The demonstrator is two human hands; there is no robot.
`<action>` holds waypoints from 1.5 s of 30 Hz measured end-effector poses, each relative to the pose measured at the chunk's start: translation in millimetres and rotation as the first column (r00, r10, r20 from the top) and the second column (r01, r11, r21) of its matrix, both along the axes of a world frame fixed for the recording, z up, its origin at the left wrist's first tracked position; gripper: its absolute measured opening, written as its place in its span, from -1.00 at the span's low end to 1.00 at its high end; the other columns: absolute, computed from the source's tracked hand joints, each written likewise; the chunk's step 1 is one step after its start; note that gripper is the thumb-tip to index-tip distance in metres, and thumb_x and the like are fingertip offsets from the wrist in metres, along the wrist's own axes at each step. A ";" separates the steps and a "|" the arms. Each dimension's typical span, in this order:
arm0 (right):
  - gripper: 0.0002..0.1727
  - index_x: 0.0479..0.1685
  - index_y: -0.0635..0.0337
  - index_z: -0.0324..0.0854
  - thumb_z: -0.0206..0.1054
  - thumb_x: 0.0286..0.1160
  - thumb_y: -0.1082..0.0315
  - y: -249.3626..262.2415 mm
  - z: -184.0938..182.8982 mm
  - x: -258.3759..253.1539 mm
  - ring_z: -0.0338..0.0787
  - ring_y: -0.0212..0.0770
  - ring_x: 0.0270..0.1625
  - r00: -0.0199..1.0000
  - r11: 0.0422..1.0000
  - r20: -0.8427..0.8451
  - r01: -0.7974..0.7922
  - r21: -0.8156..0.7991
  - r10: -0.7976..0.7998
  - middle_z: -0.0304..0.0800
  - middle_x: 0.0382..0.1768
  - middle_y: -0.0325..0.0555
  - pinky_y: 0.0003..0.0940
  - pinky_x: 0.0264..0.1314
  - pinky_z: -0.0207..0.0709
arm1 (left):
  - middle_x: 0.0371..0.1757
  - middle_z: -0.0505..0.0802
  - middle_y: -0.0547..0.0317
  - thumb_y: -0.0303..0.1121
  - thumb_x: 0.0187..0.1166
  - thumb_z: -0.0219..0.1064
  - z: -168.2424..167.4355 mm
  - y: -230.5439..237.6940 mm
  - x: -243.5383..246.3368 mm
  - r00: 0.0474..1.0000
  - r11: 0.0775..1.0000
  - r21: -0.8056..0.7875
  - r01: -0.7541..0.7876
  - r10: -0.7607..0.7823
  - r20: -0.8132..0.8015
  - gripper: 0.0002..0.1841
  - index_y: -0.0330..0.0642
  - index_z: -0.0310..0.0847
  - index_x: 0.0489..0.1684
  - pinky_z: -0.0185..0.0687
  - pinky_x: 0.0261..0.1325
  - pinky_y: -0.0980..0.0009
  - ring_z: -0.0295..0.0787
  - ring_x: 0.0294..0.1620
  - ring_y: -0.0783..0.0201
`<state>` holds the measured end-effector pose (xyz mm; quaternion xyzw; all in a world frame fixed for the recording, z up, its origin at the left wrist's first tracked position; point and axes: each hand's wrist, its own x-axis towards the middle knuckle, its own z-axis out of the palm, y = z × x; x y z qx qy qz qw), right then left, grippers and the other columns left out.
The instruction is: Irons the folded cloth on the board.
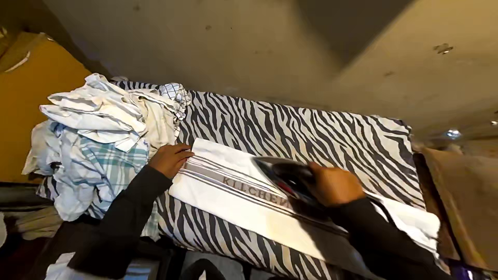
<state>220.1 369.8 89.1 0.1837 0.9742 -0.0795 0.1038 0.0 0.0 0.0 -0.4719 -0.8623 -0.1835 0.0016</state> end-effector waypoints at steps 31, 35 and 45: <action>-0.69 0.12 0.29 0.71 0.44 0.53 0.29 15.7 -7.5 -18.9 0.81 0.54 0.00 0.998 1.000 0.069 0.013 -0.020 -0.012 0.82 -0.15 0.44 0.54 -0.06 0.57 | 0.50 0.71 -0.17 -0.43 0.66 0.13 1.1 65.0 50.3 1.000 0.989 0.149 -0.018 0.019 -0.004 -0.59 -0.35 0.64 0.42 0.32 0.69 -0.17 0.48 0.66 -0.19; -0.77 -0.17 0.34 0.75 0.53 0.23 0.42 35.7 -24.6 55.9 0.83 0.50 -0.38 0.956 0.960 -0.095 -0.272 0.071 0.278 0.78 -0.49 0.36 0.45 -0.40 0.56 | 0.85 0.30 0.02 -0.12 0.78 -0.06 -45.4 54.9 13.8 0.998 0.996 -0.066 -0.055 0.053 -0.025 -0.42 -0.07 0.31 0.79 -0.31 0.74 -0.52 0.01 0.90 -0.12; -0.81 -0.06 0.31 0.73 0.39 0.48 0.38 -48.2 -21.9 -2.3 0.87 0.40 -0.26 0.984 0.984 -0.023 -0.176 -0.014 0.176 0.82 -0.40 0.28 0.32 -0.33 0.61 | 0.80 0.38 -0.09 -0.18 0.67 0.00 -26.8 32.1 16.3 0.995 0.988 0.147 -0.042 0.029 0.095 -0.40 -0.22 0.38 0.71 -0.24 0.75 -0.46 0.06 0.88 -0.16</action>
